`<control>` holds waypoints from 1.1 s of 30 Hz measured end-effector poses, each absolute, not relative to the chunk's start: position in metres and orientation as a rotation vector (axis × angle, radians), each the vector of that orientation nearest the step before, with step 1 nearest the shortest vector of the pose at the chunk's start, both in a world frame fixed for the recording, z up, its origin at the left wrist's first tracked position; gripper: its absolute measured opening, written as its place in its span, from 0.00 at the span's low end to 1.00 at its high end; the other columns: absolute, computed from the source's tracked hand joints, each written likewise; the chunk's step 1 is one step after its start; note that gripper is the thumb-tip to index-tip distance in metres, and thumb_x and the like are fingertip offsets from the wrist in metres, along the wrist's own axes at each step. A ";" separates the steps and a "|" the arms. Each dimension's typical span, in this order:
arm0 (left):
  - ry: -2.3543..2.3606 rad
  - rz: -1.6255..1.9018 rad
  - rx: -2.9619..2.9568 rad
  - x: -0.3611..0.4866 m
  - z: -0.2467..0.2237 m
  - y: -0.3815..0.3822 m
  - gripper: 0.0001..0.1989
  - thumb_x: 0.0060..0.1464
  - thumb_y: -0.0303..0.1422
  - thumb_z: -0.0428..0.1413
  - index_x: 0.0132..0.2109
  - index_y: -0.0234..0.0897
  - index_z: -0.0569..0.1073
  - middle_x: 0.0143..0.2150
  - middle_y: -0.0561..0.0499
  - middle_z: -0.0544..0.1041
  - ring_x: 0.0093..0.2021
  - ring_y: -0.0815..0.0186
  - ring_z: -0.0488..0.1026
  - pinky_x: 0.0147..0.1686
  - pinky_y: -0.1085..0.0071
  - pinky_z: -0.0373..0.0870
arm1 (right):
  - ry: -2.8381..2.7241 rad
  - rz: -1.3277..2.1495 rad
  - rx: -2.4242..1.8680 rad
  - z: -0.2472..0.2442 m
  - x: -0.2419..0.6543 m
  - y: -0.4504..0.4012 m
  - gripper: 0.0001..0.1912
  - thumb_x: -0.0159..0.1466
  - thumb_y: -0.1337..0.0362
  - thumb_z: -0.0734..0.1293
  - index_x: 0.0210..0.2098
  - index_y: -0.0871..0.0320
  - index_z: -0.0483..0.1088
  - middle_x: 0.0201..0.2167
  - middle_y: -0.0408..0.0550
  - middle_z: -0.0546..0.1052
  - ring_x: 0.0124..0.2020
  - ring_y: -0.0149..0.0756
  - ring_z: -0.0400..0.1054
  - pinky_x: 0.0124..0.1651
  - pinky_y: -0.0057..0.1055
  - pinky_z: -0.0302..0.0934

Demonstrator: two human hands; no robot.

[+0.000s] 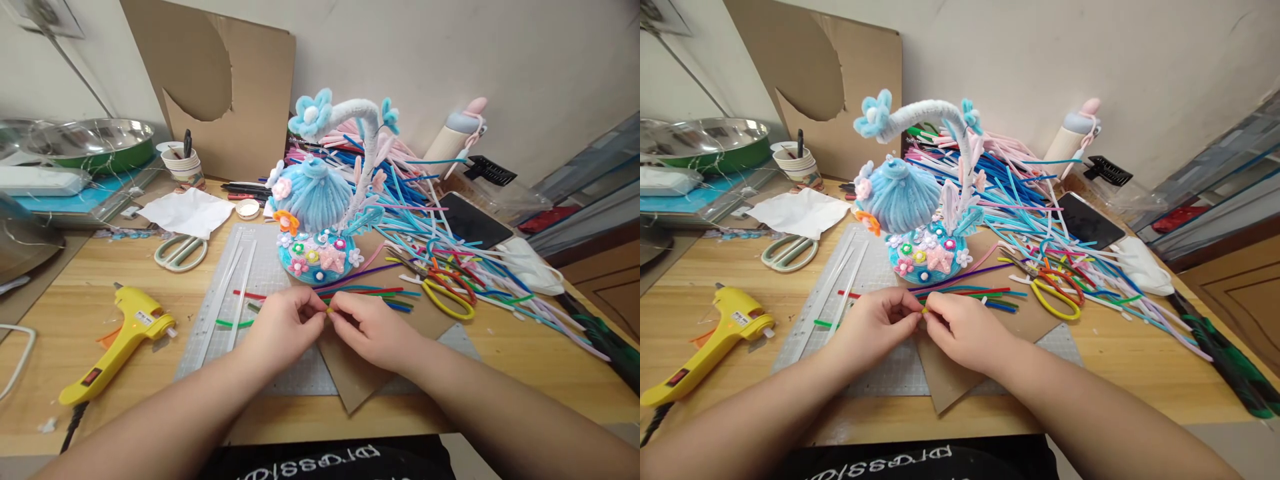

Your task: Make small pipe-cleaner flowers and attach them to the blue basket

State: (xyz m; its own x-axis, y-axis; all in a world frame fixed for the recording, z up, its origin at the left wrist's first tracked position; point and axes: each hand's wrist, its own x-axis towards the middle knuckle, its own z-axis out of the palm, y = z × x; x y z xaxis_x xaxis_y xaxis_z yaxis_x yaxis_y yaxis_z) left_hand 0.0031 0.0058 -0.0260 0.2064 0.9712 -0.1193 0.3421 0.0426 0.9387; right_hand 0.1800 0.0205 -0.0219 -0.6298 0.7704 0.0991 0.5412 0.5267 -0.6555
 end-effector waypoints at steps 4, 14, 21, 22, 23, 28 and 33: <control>1.289 0.811 1.553 0.002 -0.025 0.006 0.07 0.50 0.29 0.54 0.37 0.37 0.75 0.31 0.51 0.79 0.30 0.66 0.74 0.30 0.71 0.68 | -2.371 0.805 -0.995 -0.022 0.181 0.021 0.10 0.66 0.69 0.57 0.27 0.57 0.59 0.25 0.42 0.66 0.27 0.30 0.60 0.30 0.26 0.52; 1.374 0.773 1.615 0.002 -0.023 0.003 0.05 0.48 0.28 0.53 0.28 0.36 0.74 0.26 0.52 0.77 0.26 0.68 0.71 0.25 0.74 0.64 | -2.275 0.847 -1.137 -0.025 0.176 0.016 0.11 0.63 0.68 0.59 0.24 0.57 0.59 0.20 0.39 0.64 0.22 0.28 0.58 0.26 0.25 0.49; 1.352 0.869 1.668 0.007 -0.026 -0.002 0.04 0.49 0.27 0.52 0.28 0.36 0.71 0.27 0.52 0.76 0.27 0.67 0.71 0.28 0.72 0.64 | -1.970 1.092 -1.276 -0.028 0.170 0.010 0.10 0.62 0.68 0.59 0.24 0.56 0.60 0.15 0.37 0.67 0.18 0.28 0.62 0.23 0.24 0.53; 1.363 0.889 1.705 0.008 -0.026 -0.002 0.04 0.48 0.27 0.52 0.27 0.36 0.70 0.27 0.52 0.75 0.28 0.67 0.71 0.29 0.71 0.64 | -1.937 1.111 -1.296 -0.030 0.169 0.009 0.10 0.62 0.68 0.60 0.24 0.56 0.60 0.15 0.37 0.67 0.18 0.28 0.61 0.23 0.24 0.53; 1.375 0.900 1.734 0.009 -0.026 -0.002 0.05 0.48 0.27 0.52 0.26 0.36 0.70 0.27 0.52 0.75 0.28 0.67 0.70 0.30 0.71 0.64 | -1.915 1.125 -1.312 -0.031 0.168 0.009 0.09 0.61 0.68 0.60 0.24 0.56 0.60 0.15 0.37 0.67 0.17 0.28 0.61 0.22 0.24 0.53; 1.322 0.900 1.354 0.011 -0.026 0.004 0.03 0.48 0.29 0.54 0.28 0.36 0.69 0.23 0.53 0.74 0.25 0.68 0.70 0.26 0.72 0.65 | -1.755 1.377 -1.235 -0.032 0.165 0.012 0.07 0.63 0.64 0.59 0.28 0.56 0.60 0.18 0.37 0.68 0.17 0.27 0.62 0.20 0.23 0.55; 1.073 0.926 0.925 0.010 -0.025 0.011 0.10 0.45 0.35 0.60 0.29 0.34 0.67 0.22 0.54 0.73 0.23 0.71 0.71 0.27 0.73 0.68 | -1.564 1.553 -1.144 -0.029 0.163 0.017 0.09 0.62 0.59 0.62 0.30 0.56 0.59 0.21 0.38 0.69 0.16 0.25 0.62 0.18 0.22 0.54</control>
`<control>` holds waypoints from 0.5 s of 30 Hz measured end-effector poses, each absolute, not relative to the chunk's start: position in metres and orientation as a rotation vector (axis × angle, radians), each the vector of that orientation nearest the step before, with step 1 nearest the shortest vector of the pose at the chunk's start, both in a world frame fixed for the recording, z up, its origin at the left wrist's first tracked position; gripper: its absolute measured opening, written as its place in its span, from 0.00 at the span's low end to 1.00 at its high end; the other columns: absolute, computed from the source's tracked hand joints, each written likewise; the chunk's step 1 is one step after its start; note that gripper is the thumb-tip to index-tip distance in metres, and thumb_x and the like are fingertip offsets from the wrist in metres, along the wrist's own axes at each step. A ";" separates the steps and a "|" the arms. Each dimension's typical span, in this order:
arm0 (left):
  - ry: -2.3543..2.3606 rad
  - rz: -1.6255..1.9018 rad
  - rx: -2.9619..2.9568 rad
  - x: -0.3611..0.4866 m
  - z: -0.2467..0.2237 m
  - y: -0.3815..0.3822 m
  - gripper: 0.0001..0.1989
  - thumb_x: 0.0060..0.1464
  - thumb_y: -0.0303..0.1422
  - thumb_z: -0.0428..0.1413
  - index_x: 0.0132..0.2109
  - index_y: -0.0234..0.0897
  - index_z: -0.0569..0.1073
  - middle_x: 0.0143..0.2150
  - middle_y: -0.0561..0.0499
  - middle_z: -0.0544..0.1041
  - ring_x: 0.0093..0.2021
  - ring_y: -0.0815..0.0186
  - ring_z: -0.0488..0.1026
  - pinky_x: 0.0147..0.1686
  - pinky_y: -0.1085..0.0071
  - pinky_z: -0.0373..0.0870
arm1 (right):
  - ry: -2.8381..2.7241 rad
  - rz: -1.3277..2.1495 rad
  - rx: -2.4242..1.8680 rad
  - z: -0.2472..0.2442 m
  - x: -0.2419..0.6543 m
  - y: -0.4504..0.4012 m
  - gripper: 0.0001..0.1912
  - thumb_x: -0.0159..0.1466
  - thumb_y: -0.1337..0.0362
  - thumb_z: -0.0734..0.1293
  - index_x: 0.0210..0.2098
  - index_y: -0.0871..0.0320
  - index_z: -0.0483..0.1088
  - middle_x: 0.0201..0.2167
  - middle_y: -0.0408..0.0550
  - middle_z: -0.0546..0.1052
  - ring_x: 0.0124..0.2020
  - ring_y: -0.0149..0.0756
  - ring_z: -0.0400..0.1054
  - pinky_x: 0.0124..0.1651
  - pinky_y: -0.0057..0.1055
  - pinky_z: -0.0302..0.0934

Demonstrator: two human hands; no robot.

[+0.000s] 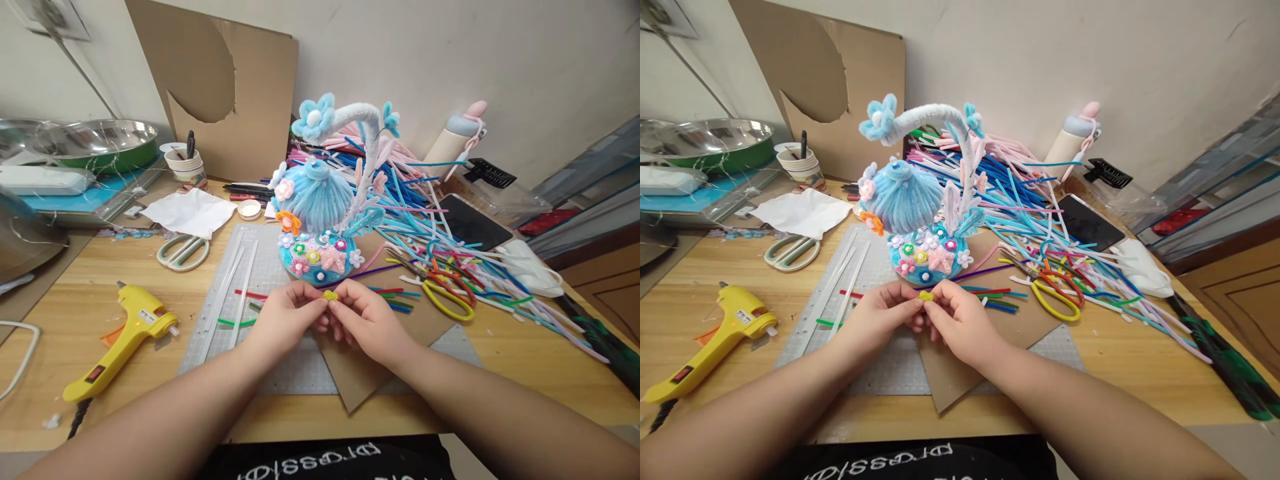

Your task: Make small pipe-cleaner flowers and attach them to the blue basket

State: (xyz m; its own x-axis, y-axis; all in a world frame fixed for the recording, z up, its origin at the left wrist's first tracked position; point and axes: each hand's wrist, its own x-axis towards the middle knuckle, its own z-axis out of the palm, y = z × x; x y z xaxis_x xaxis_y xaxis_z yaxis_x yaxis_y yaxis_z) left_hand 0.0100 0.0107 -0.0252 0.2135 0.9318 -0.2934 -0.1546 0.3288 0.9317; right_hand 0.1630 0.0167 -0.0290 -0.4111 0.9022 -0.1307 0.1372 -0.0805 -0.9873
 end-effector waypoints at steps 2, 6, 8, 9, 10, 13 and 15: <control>1.048 0.908 0.918 0.009 -0.025 0.011 0.11 0.46 0.36 0.60 0.30 0.34 0.67 0.22 0.54 0.73 0.22 0.71 0.71 0.25 0.74 0.68 | -1.569 1.536 -1.185 -0.029 0.163 0.017 0.10 0.61 0.60 0.62 0.28 0.56 0.59 0.18 0.36 0.67 0.14 0.24 0.60 0.17 0.21 0.52; 1.082 0.899 1.024 0.009 -0.026 0.011 0.09 0.46 0.33 0.59 0.30 0.34 0.66 0.20 0.58 0.70 0.19 0.74 0.67 0.22 0.76 0.66 | -1.599 1.476 -1.225 -0.031 0.166 0.017 0.10 0.61 0.62 0.63 0.26 0.57 0.59 0.17 0.35 0.65 0.14 0.24 0.60 0.17 0.21 0.52; 1.074 0.884 1.044 0.009 -0.025 0.011 0.09 0.46 0.33 0.59 0.29 0.35 0.65 0.18 0.59 0.68 0.18 0.74 0.66 0.21 0.76 0.64 | -1.592 1.431 -1.210 -0.031 0.167 0.017 0.08 0.61 0.61 0.62 0.28 0.57 0.60 0.17 0.36 0.66 0.15 0.25 0.61 0.18 0.22 0.53; 1.064 0.882 1.044 0.009 -0.024 0.011 0.10 0.46 0.33 0.59 0.29 0.36 0.64 0.18 0.59 0.68 0.18 0.74 0.66 0.20 0.76 0.64 | -1.601 1.417 -1.199 -0.031 0.168 0.017 0.07 0.62 0.61 0.62 0.30 0.57 0.61 0.17 0.36 0.66 0.16 0.26 0.61 0.18 0.22 0.53; 1.054 0.885 1.044 0.009 -0.023 0.011 0.10 0.46 0.34 0.58 0.28 0.36 0.64 0.18 0.59 0.68 0.18 0.74 0.66 0.20 0.76 0.64 | -1.626 1.411 -1.190 -0.030 0.168 0.017 0.07 0.62 0.61 0.62 0.30 0.57 0.61 0.17 0.37 0.67 0.16 0.26 0.61 0.18 0.22 0.54; 1.054 0.890 1.068 0.010 -0.021 0.010 0.09 0.46 0.33 0.58 0.29 0.36 0.64 0.19 0.59 0.69 0.19 0.73 0.67 0.22 0.75 0.65 | -1.749 1.402 -1.163 -0.028 0.170 0.017 0.08 0.64 0.62 0.60 0.29 0.57 0.62 0.18 0.38 0.68 0.18 0.27 0.62 0.21 0.24 0.55; 1.089 0.899 1.103 0.009 -0.022 0.010 0.07 0.47 0.33 0.58 0.31 0.36 0.66 0.21 0.57 0.71 0.21 0.71 0.69 0.24 0.74 0.67 | -1.810 1.376 -1.164 -0.028 0.170 0.017 0.09 0.65 0.62 0.59 0.28 0.57 0.62 0.18 0.38 0.67 0.18 0.27 0.62 0.22 0.24 0.56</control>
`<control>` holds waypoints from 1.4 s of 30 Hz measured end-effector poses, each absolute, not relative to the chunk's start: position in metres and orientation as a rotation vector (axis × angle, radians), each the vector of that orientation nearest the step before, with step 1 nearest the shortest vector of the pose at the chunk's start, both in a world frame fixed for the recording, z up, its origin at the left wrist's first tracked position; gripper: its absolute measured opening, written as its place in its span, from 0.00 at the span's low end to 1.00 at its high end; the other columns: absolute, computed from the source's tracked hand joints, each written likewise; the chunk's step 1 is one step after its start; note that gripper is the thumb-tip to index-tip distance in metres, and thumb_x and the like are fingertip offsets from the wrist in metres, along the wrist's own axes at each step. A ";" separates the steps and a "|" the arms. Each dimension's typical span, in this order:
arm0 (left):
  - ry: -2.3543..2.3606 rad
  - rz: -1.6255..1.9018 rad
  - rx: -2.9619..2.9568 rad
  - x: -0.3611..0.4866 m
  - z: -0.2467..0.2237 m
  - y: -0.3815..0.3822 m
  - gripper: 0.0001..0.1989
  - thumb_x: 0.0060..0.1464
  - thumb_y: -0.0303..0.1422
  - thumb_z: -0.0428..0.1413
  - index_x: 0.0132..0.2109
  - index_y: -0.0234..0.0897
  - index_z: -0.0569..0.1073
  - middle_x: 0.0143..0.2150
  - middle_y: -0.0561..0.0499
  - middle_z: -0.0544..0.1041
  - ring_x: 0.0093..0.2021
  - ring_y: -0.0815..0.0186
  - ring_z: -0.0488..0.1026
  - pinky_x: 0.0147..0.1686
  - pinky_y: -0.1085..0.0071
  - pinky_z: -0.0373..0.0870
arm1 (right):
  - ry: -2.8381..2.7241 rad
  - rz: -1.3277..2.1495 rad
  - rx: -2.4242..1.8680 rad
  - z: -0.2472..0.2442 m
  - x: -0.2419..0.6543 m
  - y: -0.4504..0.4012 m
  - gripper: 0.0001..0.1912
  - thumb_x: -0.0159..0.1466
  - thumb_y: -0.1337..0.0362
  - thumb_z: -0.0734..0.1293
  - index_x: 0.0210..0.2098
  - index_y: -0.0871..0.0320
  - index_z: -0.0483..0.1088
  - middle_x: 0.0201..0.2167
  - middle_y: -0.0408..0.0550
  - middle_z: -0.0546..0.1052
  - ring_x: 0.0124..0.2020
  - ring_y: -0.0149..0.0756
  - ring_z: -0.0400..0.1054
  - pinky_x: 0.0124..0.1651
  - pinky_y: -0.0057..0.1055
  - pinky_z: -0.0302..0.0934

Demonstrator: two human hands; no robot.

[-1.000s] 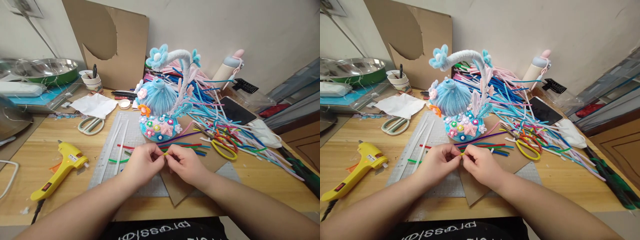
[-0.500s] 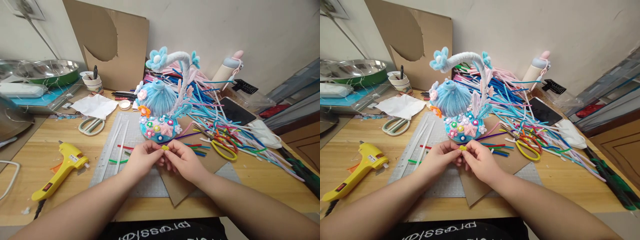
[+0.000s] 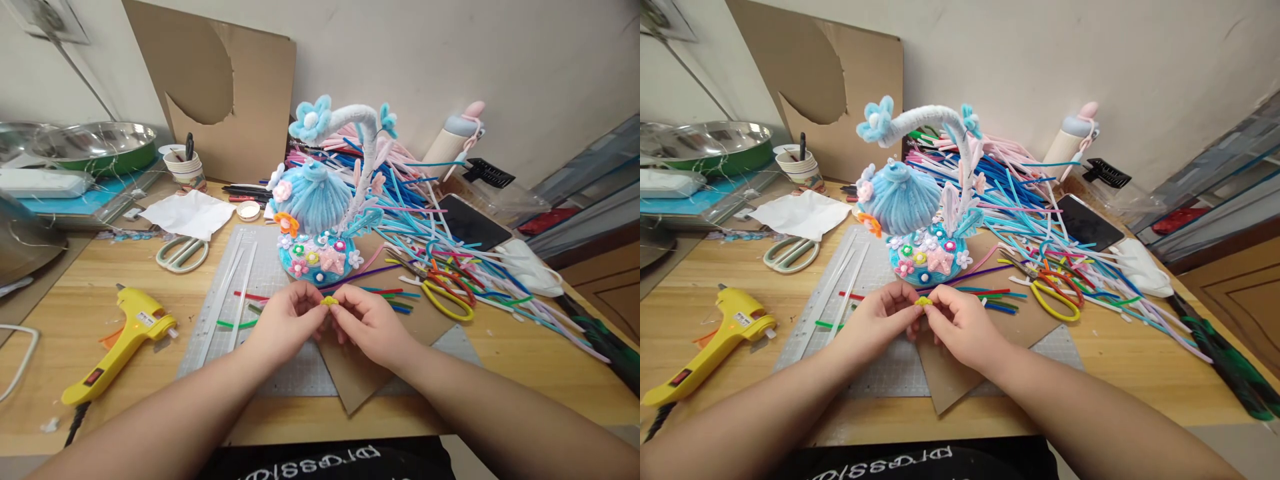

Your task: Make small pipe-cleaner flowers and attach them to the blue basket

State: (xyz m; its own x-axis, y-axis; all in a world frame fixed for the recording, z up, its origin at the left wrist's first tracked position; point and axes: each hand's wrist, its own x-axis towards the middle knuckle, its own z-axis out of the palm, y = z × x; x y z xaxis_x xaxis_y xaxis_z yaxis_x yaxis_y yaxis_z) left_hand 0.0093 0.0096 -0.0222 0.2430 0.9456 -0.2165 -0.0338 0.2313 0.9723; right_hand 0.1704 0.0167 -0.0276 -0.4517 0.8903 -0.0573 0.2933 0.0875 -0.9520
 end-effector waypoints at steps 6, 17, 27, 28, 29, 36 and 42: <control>1.235 0.857 1.266 0.005 -0.031 0.008 0.06 0.50 0.33 0.56 0.29 0.35 0.73 0.25 0.51 0.76 0.26 0.68 0.72 0.28 0.72 0.69 | -1.952 1.215 -1.217 -0.032 0.173 0.018 0.08 0.64 0.65 0.58 0.28 0.57 0.62 0.19 0.38 0.67 0.19 0.27 0.61 0.23 0.24 0.53; 1.341 0.792 1.433 0.005 -0.027 0.006 0.05 0.47 0.30 0.55 0.27 0.35 0.73 0.24 0.51 0.76 0.25 0.68 0.70 0.25 0.74 0.65 | -2.149 0.863 -1.269 -0.030 0.172 0.014 0.10 0.59 0.69 0.61 0.22 0.57 0.58 0.18 0.38 0.62 0.20 0.26 0.54 0.23 0.24 0.47; 1.229 0.858 1.284 0.008 -0.027 0.005 0.04 0.48 0.31 0.55 0.32 0.35 0.71 0.25 0.53 0.74 0.24 0.68 0.71 0.25 0.73 0.66 | -2.052 1.060 -1.262 -0.028 0.171 0.018 0.09 0.57 0.68 0.61 0.21 0.57 0.58 0.17 0.37 0.60 0.19 0.25 0.53 0.21 0.23 0.47; 1.219 0.870 1.284 0.008 -0.027 0.005 0.05 0.48 0.31 0.56 0.33 0.35 0.71 0.25 0.53 0.75 0.24 0.69 0.71 0.25 0.73 0.67 | -2.016 1.125 -1.254 -0.027 0.171 0.019 0.08 0.56 0.68 0.61 0.22 0.57 0.58 0.17 0.37 0.60 0.19 0.25 0.54 0.21 0.23 0.47; 1.209 0.876 1.269 0.008 -0.027 0.006 0.05 0.48 0.32 0.56 0.33 0.35 0.71 0.25 0.53 0.75 0.24 0.69 0.71 0.25 0.73 0.67 | -1.966 1.190 -1.249 -0.027 0.171 0.019 0.08 0.57 0.68 0.61 0.22 0.57 0.58 0.17 0.37 0.61 0.18 0.25 0.54 0.20 0.22 0.48; 1.133 0.888 1.042 0.008 -0.019 0.010 0.07 0.46 0.32 0.58 0.29 0.34 0.68 0.20 0.55 0.73 0.20 0.72 0.70 0.24 0.75 0.68 | -1.762 1.434 -1.163 -0.026 0.173 0.019 0.08 0.63 0.62 0.59 0.29 0.57 0.62 0.18 0.37 0.65 0.15 0.25 0.60 0.18 0.22 0.52; 1.236 0.864 1.259 0.004 -0.029 0.008 0.04 0.47 0.31 0.56 0.32 0.34 0.72 0.25 0.52 0.75 0.25 0.68 0.72 0.27 0.72 0.69 | -1.844 1.415 -1.173 -0.031 0.174 0.017 0.10 0.63 0.64 0.59 0.25 0.57 0.62 0.17 0.37 0.65 0.16 0.26 0.61 0.20 0.23 0.54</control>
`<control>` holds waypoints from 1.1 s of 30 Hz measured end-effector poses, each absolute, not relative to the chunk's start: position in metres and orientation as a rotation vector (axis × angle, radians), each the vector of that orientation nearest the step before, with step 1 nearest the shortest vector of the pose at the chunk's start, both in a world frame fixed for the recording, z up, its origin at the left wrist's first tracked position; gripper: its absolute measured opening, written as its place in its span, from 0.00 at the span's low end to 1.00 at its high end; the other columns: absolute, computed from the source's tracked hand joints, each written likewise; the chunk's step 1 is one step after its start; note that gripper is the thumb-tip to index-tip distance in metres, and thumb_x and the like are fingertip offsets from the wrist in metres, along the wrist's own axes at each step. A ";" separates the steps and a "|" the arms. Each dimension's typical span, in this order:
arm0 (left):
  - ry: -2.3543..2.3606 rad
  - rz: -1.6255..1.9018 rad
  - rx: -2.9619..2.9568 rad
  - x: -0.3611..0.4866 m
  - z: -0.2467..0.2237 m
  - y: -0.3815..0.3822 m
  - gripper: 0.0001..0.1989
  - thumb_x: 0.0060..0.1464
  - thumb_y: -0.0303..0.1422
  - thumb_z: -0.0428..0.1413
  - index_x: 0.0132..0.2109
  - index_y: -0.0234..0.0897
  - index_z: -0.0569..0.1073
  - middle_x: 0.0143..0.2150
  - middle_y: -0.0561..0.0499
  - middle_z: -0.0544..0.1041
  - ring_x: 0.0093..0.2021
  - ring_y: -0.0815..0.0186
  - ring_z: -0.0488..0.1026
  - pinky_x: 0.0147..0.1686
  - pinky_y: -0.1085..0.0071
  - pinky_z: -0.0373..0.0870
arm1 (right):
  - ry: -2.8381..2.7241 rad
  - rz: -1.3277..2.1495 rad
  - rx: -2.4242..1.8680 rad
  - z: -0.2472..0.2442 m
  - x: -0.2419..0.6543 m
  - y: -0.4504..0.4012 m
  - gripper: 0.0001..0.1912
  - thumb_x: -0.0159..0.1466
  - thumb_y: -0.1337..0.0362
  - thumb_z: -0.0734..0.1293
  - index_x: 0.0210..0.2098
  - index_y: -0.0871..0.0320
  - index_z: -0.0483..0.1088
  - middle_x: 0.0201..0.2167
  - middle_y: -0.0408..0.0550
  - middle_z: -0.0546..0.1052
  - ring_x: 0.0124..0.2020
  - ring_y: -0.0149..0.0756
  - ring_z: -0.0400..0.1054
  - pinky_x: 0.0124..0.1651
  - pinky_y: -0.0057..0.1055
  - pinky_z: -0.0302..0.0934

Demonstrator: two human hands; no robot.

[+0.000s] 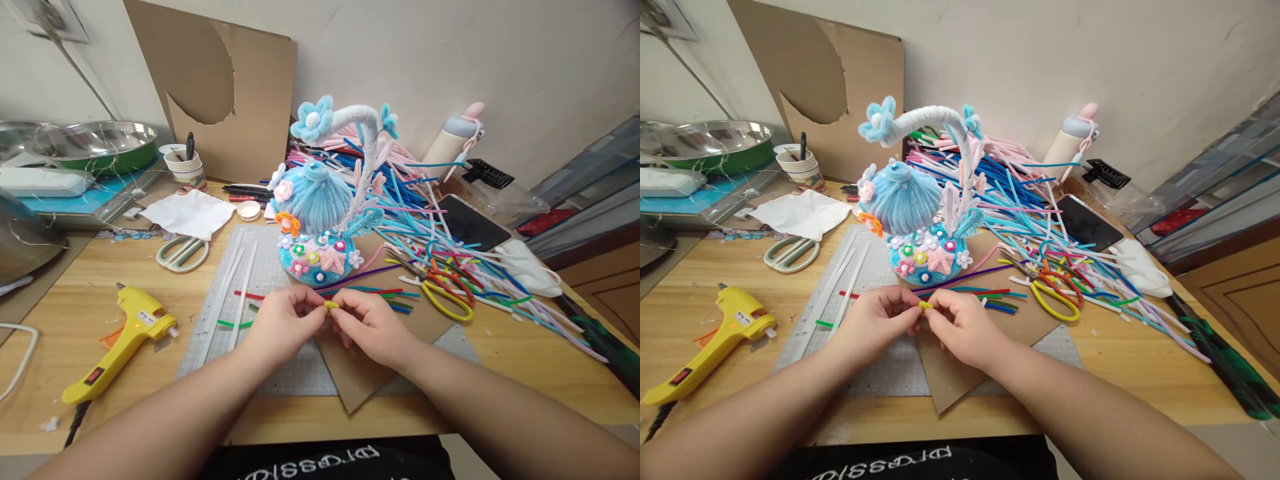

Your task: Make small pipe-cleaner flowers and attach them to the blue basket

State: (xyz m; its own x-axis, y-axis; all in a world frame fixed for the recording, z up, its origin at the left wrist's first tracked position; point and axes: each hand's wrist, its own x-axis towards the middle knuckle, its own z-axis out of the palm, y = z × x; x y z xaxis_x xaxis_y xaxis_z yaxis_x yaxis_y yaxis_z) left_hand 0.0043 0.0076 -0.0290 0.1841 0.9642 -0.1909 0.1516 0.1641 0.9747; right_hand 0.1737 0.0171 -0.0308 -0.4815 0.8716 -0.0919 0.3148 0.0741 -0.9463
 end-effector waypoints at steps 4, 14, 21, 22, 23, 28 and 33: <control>1.247 0.814 1.346 0.003 -0.030 0.007 0.06 0.48 0.33 0.56 0.31 0.35 0.74 0.26 0.51 0.77 0.26 0.67 0.72 0.28 0.71 0.68 | -1.883 1.378 -1.218 -0.030 0.174 0.017 0.12 0.64 0.65 0.58 0.24 0.57 0.63 0.16 0.38 0.65 0.15 0.27 0.60 0.20 0.23 0.54; 1.351 0.791 1.450 0.005 -0.023 0.006 0.05 0.46 0.31 0.53 0.25 0.35 0.69 0.22 0.54 0.70 0.23 0.70 0.64 0.23 0.74 0.59 | -2.194 0.885 -1.150 -0.027 0.173 0.013 0.15 0.63 0.68 0.58 0.20 0.57 0.57 0.18 0.39 0.62 0.21 0.28 0.56 0.25 0.25 0.48; 1.364 0.773 1.351 0.010 -0.029 0.004 0.05 0.45 0.29 0.52 0.24 0.37 0.66 0.19 0.57 0.67 0.20 0.71 0.63 0.21 0.74 0.57 | -2.200 0.786 -1.217 -0.032 0.170 0.011 0.13 0.61 0.70 0.59 0.20 0.57 0.54 0.19 0.39 0.60 0.22 0.28 0.54 0.25 0.26 0.45; 1.342 0.777 1.323 0.011 -0.029 0.004 0.04 0.46 0.29 0.52 0.25 0.36 0.67 0.19 0.57 0.67 0.20 0.71 0.64 0.21 0.74 0.58 | -2.167 0.845 -1.241 -0.032 0.170 0.012 0.12 0.60 0.70 0.59 0.21 0.57 0.55 0.19 0.39 0.60 0.22 0.27 0.54 0.25 0.26 0.45; 1.318 0.791 1.301 0.011 -0.029 0.005 0.04 0.47 0.30 0.53 0.27 0.36 0.68 0.21 0.56 0.68 0.21 0.71 0.64 0.21 0.74 0.59 | -2.125 0.918 -1.260 -0.032 0.170 0.014 0.12 0.60 0.69 0.59 0.21 0.57 0.56 0.18 0.39 0.61 0.21 0.27 0.54 0.24 0.25 0.46; 1.138 0.878 1.127 0.008 -0.023 0.009 0.08 0.48 0.35 0.57 0.31 0.35 0.68 0.21 0.57 0.69 0.20 0.72 0.65 0.20 0.75 0.62 | -1.747 1.494 -1.201 -0.032 0.172 0.021 0.12 0.64 0.59 0.56 0.26 0.57 0.59 0.17 0.37 0.63 0.15 0.25 0.57 0.18 0.23 0.48; 1.036 0.914 0.945 0.008 -0.022 0.010 0.11 0.46 0.36 0.59 0.30 0.35 0.66 0.21 0.55 0.72 0.21 0.72 0.69 0.22 0.74 0.67 | -1.664 1.547 -1.111 -0.031 0.172 0.019 0.11 0.65 0.57 0.58 0.31 0.57 0.62 0.20 0.38 0.66 0.16 0.26 0.59 0.19 0.23 0.51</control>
